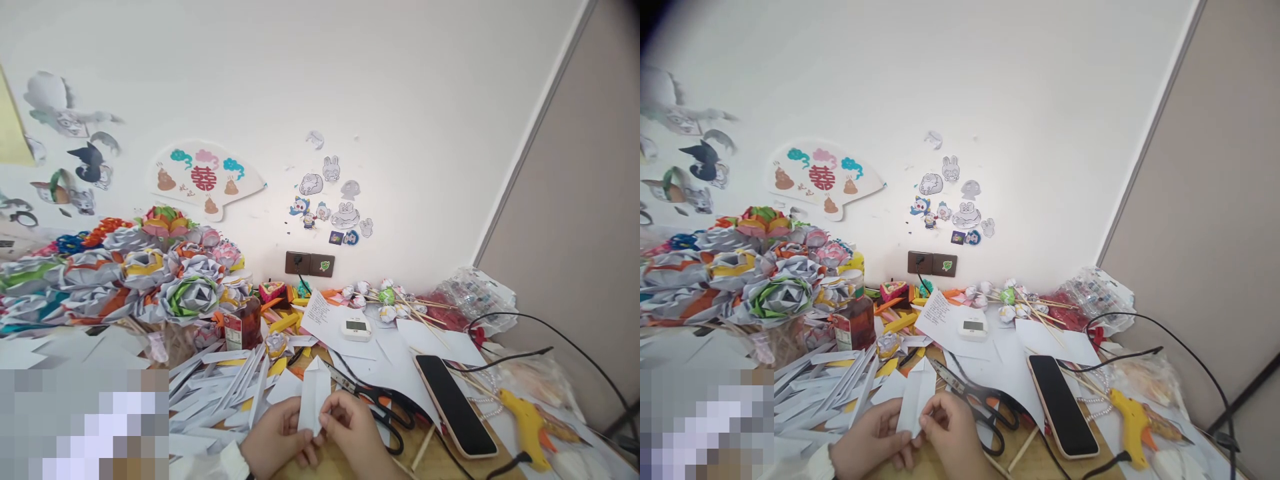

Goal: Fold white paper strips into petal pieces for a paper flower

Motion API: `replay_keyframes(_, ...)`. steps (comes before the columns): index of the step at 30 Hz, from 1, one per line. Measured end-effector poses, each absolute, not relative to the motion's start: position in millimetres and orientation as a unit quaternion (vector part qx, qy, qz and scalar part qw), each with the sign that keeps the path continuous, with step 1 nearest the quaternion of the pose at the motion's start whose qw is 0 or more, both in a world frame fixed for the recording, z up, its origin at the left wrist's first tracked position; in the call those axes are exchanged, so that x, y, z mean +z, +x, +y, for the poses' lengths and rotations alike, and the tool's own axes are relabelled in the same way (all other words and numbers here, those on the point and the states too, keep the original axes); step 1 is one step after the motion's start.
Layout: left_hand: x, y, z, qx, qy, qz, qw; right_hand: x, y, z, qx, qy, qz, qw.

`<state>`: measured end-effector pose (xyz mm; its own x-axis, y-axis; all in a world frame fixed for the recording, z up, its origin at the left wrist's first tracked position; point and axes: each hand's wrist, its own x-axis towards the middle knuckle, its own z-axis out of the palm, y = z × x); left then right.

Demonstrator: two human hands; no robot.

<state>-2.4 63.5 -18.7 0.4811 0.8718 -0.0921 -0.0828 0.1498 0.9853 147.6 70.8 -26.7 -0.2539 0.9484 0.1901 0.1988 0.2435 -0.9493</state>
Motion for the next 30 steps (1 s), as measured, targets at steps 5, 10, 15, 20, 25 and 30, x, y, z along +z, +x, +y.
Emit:
replay_keyframes(5, -17.0, 0.5, 61.6, 0.352, 0.541, 0.391, 0.656, -33.6, 144.8, 71.7, 0.41, -0.466, -0.655, 0.431)
replay_keyframes(10, -14.5, 1.6, 61.9, 0.348, 0.551, 0.398, 0.646, -32.8, 143.0, 69.6, 0.389, -0.478, -0.655, 0.437)
replay_keyframes(15, -13.2, 2.8, 60.0, 0.347, 0.551, 0.409, 0.64, -33.6, 141.9, 68.6, 0.375, -0.483, -0.657, 0.442)
replay_keyframes(20, -13.3, 5.1, 59.3, 0.354, 0.552, 0.422, 0.626, -35.3, 141.0, 68.7, 0.368, -0.487, -0.66, 0.438)
replay_keyframes(25, -8.9, 8.2, 56.7, 0.359, 0.559, 0.447, 0.599, -34.3, 140.1, 67.1, 0.363, -0.487, -0.664, 0.437)
replay_keyframes(30, -10.9, 8.2, 55.8, 0.369, 0.557, 0.439, 0.601, -31.0, 138.5, 65.6, 0.375, -0.487, -0.659, 0.433)
